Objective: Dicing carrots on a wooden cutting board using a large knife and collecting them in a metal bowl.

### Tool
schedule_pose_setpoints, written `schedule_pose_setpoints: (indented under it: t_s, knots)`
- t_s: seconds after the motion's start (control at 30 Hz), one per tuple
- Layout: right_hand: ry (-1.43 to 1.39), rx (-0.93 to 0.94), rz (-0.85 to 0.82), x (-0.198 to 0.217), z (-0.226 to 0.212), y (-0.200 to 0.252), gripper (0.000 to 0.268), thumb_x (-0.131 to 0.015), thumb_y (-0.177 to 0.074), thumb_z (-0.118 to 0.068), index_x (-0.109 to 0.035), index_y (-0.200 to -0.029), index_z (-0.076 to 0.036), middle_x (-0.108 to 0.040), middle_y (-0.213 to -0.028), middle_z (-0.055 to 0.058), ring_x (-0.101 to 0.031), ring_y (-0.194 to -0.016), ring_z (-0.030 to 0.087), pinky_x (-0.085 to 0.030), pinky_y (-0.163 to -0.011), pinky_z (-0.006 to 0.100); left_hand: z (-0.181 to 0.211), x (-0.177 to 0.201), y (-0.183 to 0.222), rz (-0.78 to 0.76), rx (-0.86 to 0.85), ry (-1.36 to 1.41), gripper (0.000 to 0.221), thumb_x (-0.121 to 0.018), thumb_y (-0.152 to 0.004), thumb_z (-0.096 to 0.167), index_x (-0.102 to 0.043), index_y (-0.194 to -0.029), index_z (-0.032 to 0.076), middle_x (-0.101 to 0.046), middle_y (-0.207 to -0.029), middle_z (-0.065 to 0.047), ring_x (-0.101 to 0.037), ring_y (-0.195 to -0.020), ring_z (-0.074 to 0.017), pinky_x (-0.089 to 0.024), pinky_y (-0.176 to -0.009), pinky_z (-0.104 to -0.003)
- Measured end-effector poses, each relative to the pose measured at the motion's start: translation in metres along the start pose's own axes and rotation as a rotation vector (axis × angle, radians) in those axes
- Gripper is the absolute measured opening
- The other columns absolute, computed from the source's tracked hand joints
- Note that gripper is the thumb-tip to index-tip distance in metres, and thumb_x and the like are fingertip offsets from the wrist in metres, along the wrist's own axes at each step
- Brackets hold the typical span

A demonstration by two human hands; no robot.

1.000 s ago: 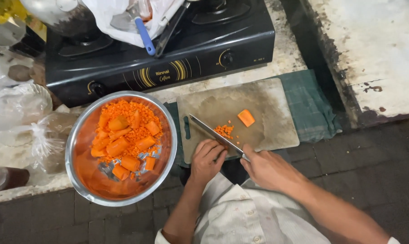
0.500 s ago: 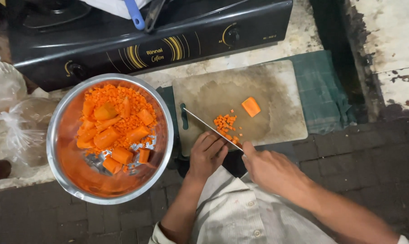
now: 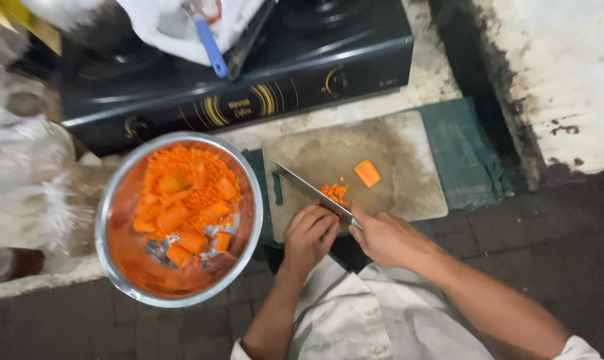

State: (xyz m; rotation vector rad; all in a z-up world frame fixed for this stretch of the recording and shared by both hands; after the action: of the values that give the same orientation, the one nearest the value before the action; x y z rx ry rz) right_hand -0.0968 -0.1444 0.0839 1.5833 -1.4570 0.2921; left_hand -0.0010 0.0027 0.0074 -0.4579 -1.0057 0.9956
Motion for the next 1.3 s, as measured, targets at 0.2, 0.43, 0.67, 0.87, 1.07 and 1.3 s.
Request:
schedule_pose_setpoints:
  t_s: [0.2, 0.43, 0.67, 0.87, 1.07, 1.3]
  knots:
    - [0.029, 0.031, 0.065, 0.011, -0.005, 0.022, 0.027, -0.045, -0.097, -0.030, -0.051, -0.115, -0.011, -0.068, -0.065, 0.022, -0.068, -0.059, 0.039, -0.052, -0.052, 0.049, -0.005, -0.001, 0.005, 0.044, -0.044, 0.076, 0.013, -0.081, -0.077, 0.006, -0.074, -0.088, 0.006, -0.070, -0.089, -0.008, -0.070, -0.082, -0.0256, -0.061, -0.082, -0.037]
    - [-0.008, 0.026, 0.077, 0.016, -0.011, 0.037, 0.029, -0.042, -0.097, -0.024, -0.054, -0.117, -0.007, -0.066, -0.057, 0.016, -0.061, -0.045, 0.026, -0.049, -0.045, 0.037, -0.001, 0.010, -0.002, 0.027, -0.017, 0.093, 0.016, -0.080, -0.076, 0.002, -0.074, -0.091, 0.004, -0.070, -0.089, -0.009, -0.070, -0.084, -0.0277, -0.061, -0.081, -0.039]
    - [0.014, 0.003, 0.057, 0.014, -0.011, 0.037, 0.025, -0.044, -0.096, -0.028, -0.054, -0.110, -0.010, -0.067, -0.062, 0.020, -0.066, -0.051, 0.034, -0.049, -0.047, 0.042, 0.000, 0.012, -0.003, 0.023, -0.008, 0.116, 0.019, -0.081, -0.075, 0.001, -0.073, -0.092, 0.004, -0.068, -0.087, -0.009, -0.070, -0.083, -0.0284, -0.060, -0.080, -0.040]
    - [-0.028, -0.004, 0.035, 0.011, -0.011, 0.036, 0.023, -0.043, -0.096, -0.024, -0.054, -0.109, -0.008, -0.067, -0.061, 0.020, -0.063, -0.047, 0.030, -0.049, -0.045, 0.039, -0.004, 0.006, 0.004, 0.018, -0.005, 0.103, 0.016, -0.081, -0.076, 0.002, -0.074, -0.090, 0.004, -0.068, -0.088, -0.009, -0.069, -0.083, -0.0273, -0.059, -0.080, -0.039]
    - [0.010, -0.050, 0.000, 0.009, -0.019, 0.038, 0.025, -0.042, -0.097, -0.027, -0.054, -0.109, -0.008, -0.070, -0.066, 0.020, -0.067, -0.051, 0.029, -0.051, -0.046, 0.039, -0.005, 0.002, 0.007, 0.048, -0.042, 0.049, 0.013, -0.082, -0.075, 0.003, -0.074, -0.086, 0.004, -0.069, -0.084, -0.010, -0.070, -0.078, -0.0264, -0.060, -0.078, -0.038]
    - [0.086, -0.113, -0.072, 0.008, -0.029, 0.037, 0.024, -0.041, -0.097, -0.028, -0.049, -0.111, -0.010, -0.071, -0.070, 0.020, -0.072, -0.061, 0.037, -0.054, -0.051, 0.047, -0.011, -0.002, 0.017, 0.014, -0.029, 0.059, 0.011, -0.079, -0.075, 0.001, -0.073, -0.085, 0.004, -0.068, -0.084, -0.010, -0.069, -0.080, -0.0287, -0.059, -0.081, -0.039]
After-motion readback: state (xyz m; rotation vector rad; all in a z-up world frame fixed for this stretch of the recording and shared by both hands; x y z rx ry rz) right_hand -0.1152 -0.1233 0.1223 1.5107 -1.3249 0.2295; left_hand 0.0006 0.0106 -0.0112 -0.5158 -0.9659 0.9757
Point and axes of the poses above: each hand's wrist, its own y-axis away from the middle knuckle, its own x-axis out of the back of the hand, z = x × y, the point moved 1 cm from there along -y, towards the middle knuckle
